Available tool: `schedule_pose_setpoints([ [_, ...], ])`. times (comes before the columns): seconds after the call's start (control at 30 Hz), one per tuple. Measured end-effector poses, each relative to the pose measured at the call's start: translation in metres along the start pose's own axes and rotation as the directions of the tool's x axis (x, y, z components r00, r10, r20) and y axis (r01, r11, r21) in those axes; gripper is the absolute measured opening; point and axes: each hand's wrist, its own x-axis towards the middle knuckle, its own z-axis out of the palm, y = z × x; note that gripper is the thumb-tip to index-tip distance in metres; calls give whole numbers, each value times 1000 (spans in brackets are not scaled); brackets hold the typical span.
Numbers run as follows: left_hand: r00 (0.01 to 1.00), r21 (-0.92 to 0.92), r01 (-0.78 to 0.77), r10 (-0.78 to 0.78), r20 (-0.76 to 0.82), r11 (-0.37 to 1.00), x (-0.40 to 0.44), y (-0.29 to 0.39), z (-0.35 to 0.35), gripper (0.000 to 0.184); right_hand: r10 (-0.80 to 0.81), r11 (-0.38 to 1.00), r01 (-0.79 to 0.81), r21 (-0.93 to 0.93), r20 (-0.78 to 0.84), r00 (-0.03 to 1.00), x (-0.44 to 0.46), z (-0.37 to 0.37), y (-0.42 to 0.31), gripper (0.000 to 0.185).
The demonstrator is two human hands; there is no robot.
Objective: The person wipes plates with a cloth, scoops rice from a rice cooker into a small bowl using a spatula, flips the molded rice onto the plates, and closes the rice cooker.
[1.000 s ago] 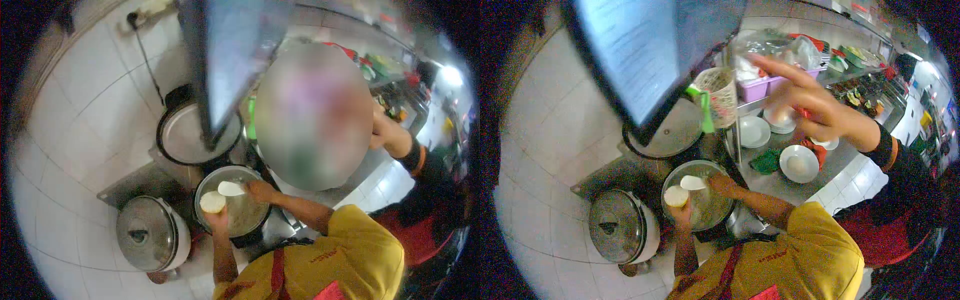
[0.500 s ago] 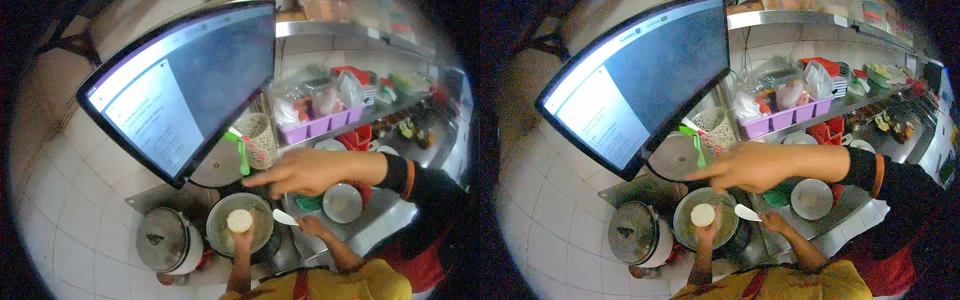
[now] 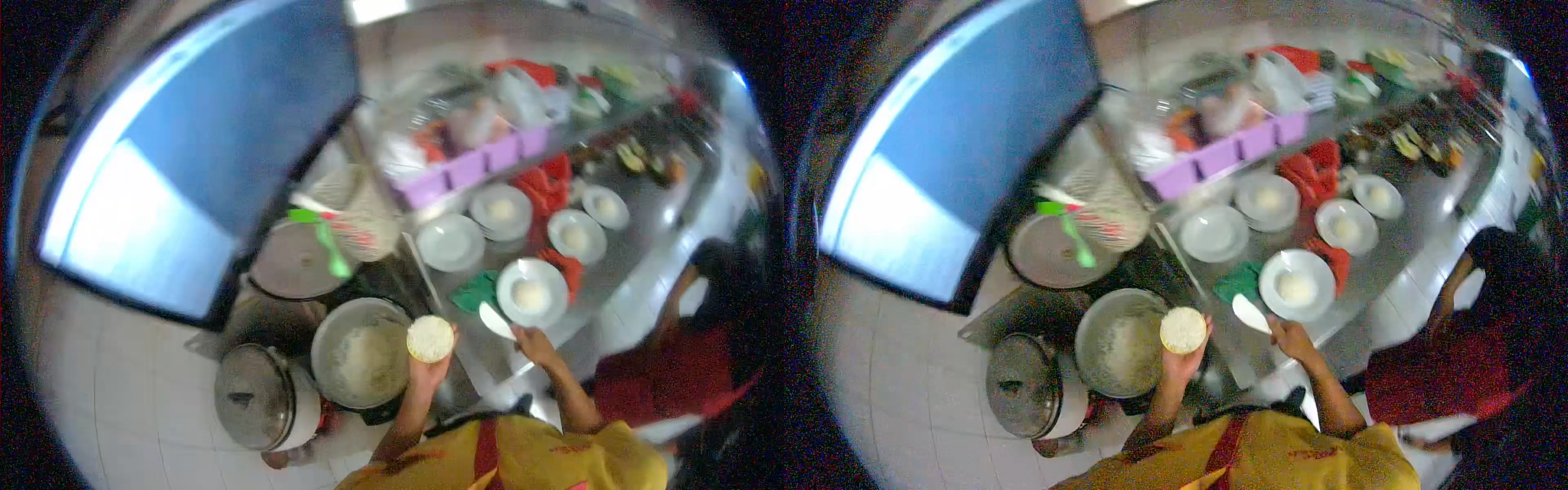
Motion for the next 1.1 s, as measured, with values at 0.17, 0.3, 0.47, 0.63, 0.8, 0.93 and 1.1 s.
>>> schedule_pose_setpoints([
  [0.17, 989, -143, 122, -132, -66, 982, 69, -79, 16, 41, 148, 981, -122, 153, -168, 975, -45, -47, 36, 66],
  [0.3, 986, 58, -126, 118, 117, 990, 184, -72, 17, 51, 233, 952, -170, 254, -244, 941, -90, -72, 60, 58],
  [0.47, 719, 952, -274, 686, 109, 136, 317, -7, 15, 50, 473, 869, -379, 319, -303, 828, -140, -104, 110, 65],
  [0.63, 755, 484, 15, 327, 568, -875, 364, -44, -37, 46, 672, 736, -549, 395, -333, 661, -184, -126, 144, 67],
  [0.8, 725, 421, 45, 319, 611, -906, 380, -40, -50, 49, 714, 694, -566, 445, -318, 624, -186, -141, 146, 67],
  [0.93, 812, 836, 120, 537, 228, -535, 373, -10, -26, 47, 652, 754, -553, 356, -299, 697, -173, -138, 139, 69],
  [1.1, 620, 981, -194, 778, 102, 26, 285, -8, 15, 42, 582, 794, -511, 328, -171, 795, -123, -114, 92, 70],
])
